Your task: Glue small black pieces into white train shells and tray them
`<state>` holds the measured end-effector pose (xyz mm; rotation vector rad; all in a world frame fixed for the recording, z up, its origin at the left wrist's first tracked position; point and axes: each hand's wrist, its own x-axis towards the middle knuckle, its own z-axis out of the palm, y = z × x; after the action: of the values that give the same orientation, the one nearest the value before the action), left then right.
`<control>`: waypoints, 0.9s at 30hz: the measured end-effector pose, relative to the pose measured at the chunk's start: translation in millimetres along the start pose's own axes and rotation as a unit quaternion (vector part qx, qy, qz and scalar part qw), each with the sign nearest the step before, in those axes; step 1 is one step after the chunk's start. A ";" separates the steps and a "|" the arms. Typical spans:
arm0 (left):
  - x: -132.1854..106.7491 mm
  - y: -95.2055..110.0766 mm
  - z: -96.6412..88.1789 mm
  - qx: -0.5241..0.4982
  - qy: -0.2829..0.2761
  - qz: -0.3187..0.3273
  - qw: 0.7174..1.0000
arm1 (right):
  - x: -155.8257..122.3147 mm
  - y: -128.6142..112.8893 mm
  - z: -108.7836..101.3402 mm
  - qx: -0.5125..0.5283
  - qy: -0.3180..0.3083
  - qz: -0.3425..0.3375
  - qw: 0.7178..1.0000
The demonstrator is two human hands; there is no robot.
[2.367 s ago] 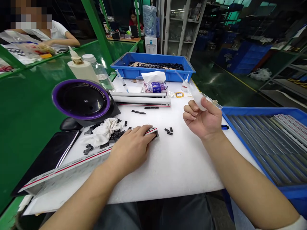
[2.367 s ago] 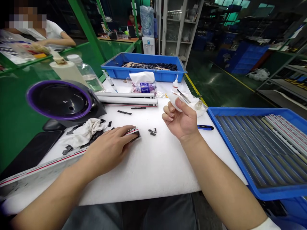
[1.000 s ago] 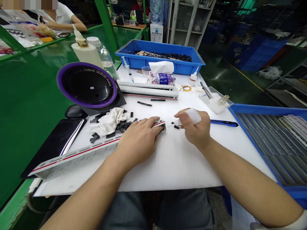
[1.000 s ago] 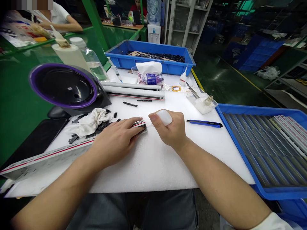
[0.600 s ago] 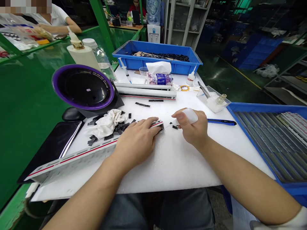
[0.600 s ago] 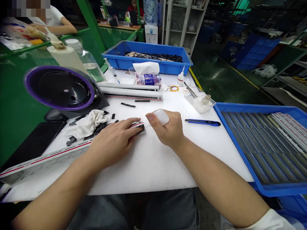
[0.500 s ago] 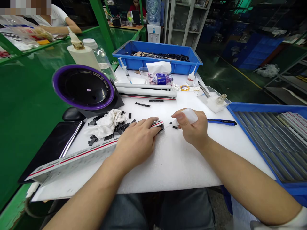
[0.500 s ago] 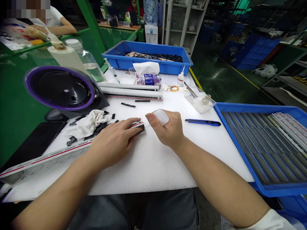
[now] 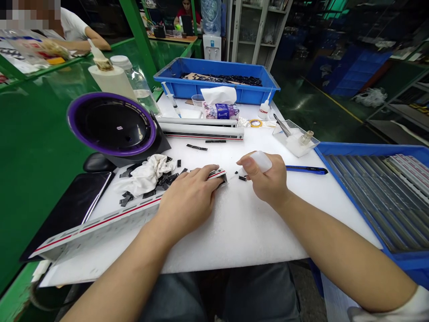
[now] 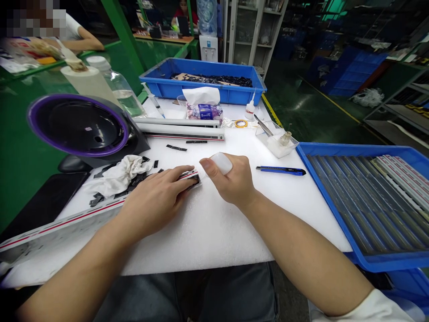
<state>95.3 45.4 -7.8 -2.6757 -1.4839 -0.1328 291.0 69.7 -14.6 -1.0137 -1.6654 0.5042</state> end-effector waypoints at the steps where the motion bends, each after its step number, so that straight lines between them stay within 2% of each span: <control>1: 0.3 0.1 0.0 0.000 0.001 -0.001 1.000 | 0.1 0.0 -0.1 -0.001 0.000 0.000 1.000; 13: 0.1 0.2 -1.5 -0.008 -0.001 0.003 1.000 | 0.2 1.6 -1.3 -0.001 0.003 0.018 1.000; 27: 1.9 0.4 -2.9 -0.009 -0.008 -0.002 1.000 | 0.1 2.3 -3.0 0.004 -0.003 -0.021 1.000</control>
<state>96.5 46.5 -4.7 -2.6935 -1.5007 -0.1256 294.6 70.6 -15.3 -0.9700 -1.6850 0.4856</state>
